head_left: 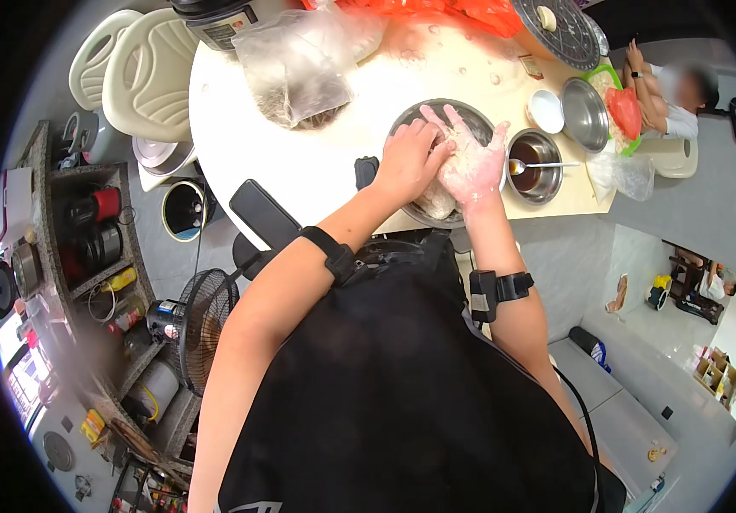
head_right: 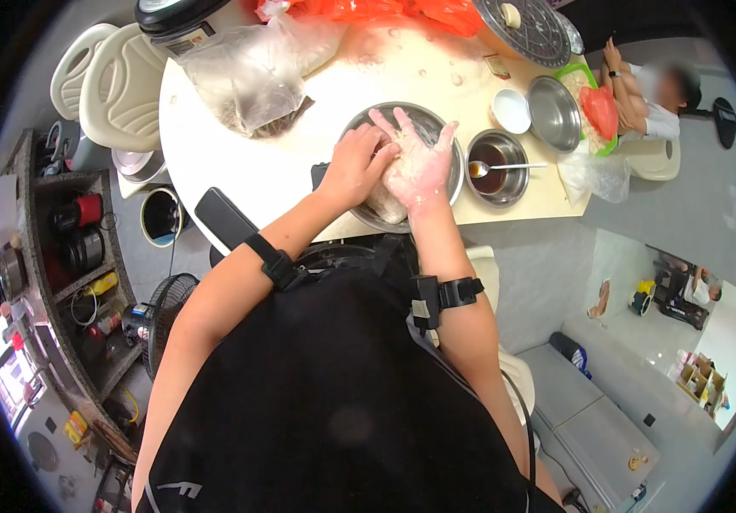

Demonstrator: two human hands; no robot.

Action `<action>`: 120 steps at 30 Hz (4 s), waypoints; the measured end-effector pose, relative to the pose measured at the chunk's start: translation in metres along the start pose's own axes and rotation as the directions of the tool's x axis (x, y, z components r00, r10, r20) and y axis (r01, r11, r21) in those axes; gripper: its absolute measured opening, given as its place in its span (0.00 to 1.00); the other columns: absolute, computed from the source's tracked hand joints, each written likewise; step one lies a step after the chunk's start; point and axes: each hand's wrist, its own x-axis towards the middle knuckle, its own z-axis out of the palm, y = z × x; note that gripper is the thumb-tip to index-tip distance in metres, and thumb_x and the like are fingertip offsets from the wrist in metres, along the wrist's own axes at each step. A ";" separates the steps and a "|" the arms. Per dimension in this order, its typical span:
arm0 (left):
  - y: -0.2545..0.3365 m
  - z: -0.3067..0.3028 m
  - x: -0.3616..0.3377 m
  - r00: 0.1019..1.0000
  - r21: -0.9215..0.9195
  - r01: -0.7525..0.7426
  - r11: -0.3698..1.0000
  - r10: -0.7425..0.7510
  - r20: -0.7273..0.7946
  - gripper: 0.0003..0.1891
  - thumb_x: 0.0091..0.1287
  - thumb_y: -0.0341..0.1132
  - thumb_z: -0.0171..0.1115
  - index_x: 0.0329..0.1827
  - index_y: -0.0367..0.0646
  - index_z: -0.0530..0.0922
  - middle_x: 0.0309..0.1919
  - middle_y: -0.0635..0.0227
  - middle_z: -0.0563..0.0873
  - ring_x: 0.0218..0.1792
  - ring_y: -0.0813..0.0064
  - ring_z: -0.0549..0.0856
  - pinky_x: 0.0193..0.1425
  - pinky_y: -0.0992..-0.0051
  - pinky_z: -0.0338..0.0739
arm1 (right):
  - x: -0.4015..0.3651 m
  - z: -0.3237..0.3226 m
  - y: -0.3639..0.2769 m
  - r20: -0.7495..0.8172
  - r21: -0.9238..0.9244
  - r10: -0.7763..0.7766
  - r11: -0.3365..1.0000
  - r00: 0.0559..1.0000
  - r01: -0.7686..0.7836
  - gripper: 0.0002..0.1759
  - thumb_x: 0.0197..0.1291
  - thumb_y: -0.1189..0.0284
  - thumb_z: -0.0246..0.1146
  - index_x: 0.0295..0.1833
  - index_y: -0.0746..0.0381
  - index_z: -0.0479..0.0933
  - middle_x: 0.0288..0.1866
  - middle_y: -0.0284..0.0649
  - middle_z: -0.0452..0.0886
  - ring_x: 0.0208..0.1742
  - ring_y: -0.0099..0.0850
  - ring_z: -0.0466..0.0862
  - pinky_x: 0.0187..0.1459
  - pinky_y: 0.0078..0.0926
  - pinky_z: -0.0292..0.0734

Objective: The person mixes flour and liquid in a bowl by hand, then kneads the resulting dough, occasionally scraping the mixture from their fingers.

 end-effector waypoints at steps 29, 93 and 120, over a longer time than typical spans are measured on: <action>0.015 -0.004 0.006 0.989 -0.037 -0.025 0.999 0.030 0.146 0.13 0.72 0.40 0.71 0.43 0.37 0.85 0.35 0.53 0.86 0.38 0.54 0.86 0.46 0.58 0.80 | -0.009 -0.022 -0.013 -0.009 0.029 -0.006 1.000 1.000 0.007 0.61 0.70 0.21 0.39 0.91 0.57 0.46 0.87 0.62 0.59 0.79 0.58 0.70 0.81 0.57 0.62; -0.019 -0.021 -0.017 0.997 0.295 -0.035 0.955 0.052 -0.052 0.26 0.68 0.37 0.71 0.69 0.45 0.78 0.70 0.55 0.75 0.67 0.48 0.75 0.67 0.52 0.74 | -0.056 -0.084 0.014 0.280 -0.615 -0.147 -0.786 0.949 0.059 0.37 0.57 0.53 0.75 0.68 0.60 0.81 0.74 0.50 0.76 0.70 0.53 0.78 0.68 0.50 0.79; -0.037 0.007 -0.005 0.989 0.255 0.151 0.955 -0.142 -0.051 0.22 0.72 0.34 0.66 0.69 0.46 0.77 0.61 0.52 0.81 0.58 0.47 0.82 0.66 0.51 0.72 | 0.008 -0.060 -0.086 0.083 -0.736 -0.231 -0.670 0.969 -0.097 0.25 0.72 0.65 0.63 0.70 0.66 0.76 0.61 0.58 0.86 0.64 0.53 0.85 0.65 0.44 0.80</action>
